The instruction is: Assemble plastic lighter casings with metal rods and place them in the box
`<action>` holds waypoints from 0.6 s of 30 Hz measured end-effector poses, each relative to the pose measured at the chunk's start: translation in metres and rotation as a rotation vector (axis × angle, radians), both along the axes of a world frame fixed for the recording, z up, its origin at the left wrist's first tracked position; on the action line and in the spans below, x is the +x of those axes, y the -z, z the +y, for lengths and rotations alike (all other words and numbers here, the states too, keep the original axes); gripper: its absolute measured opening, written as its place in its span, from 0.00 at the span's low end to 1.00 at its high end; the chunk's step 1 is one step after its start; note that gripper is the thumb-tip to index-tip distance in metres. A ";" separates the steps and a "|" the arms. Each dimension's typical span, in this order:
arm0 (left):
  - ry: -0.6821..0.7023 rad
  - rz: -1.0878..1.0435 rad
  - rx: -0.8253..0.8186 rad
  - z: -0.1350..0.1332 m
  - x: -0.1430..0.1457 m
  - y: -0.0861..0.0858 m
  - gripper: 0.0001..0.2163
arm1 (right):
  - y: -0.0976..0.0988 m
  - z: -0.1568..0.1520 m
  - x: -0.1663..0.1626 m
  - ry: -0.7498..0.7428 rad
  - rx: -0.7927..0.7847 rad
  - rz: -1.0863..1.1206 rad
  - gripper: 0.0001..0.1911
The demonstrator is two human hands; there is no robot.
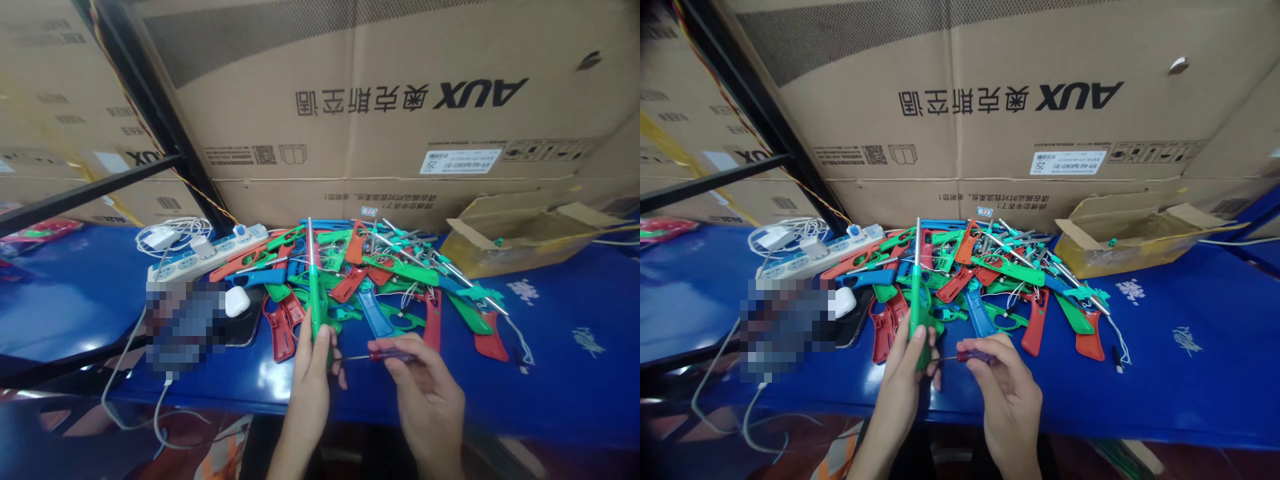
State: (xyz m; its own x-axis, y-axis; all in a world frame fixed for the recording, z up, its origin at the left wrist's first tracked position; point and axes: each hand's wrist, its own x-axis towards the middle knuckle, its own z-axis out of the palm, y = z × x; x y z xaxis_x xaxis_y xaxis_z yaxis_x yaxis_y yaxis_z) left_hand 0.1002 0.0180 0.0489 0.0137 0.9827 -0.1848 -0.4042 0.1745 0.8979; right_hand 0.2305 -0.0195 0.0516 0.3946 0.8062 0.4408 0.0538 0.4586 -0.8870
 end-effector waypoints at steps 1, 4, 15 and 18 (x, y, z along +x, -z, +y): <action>0.005 0.003 0.000 0.000 0.000 0.000 0.27 | -0.001 0.001 0.000 0.000 0.018 0.003 0.10; 0.005 0.023 0.006 0.000 0.001 -0.002 0.31 | -0.002 0.004 -0.002 0.036 0.056 0.008 0.09; -0.045 0.010 0.011 -0.001 0.004 -0.009 0.34 | -0.001 -0.004 0.002 0.291 -0.102 -0.213 0.05; -0.049 0.008 0.019 0.000 0.004 -0.009 0.32 | 0.000 -0.013 0.021 0.398 -0.233 -0.262 0.11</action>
State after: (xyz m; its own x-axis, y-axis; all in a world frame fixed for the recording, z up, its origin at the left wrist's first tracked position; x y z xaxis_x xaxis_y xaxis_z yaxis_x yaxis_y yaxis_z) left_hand 0.1039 0.0178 0.0581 -0.0363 0.9855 -0.1657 -0.4044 0.1372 0.9042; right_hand 0.2518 -0.0329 0.0520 0.5904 0.7050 0.3930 0.4174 0.1501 -0.8962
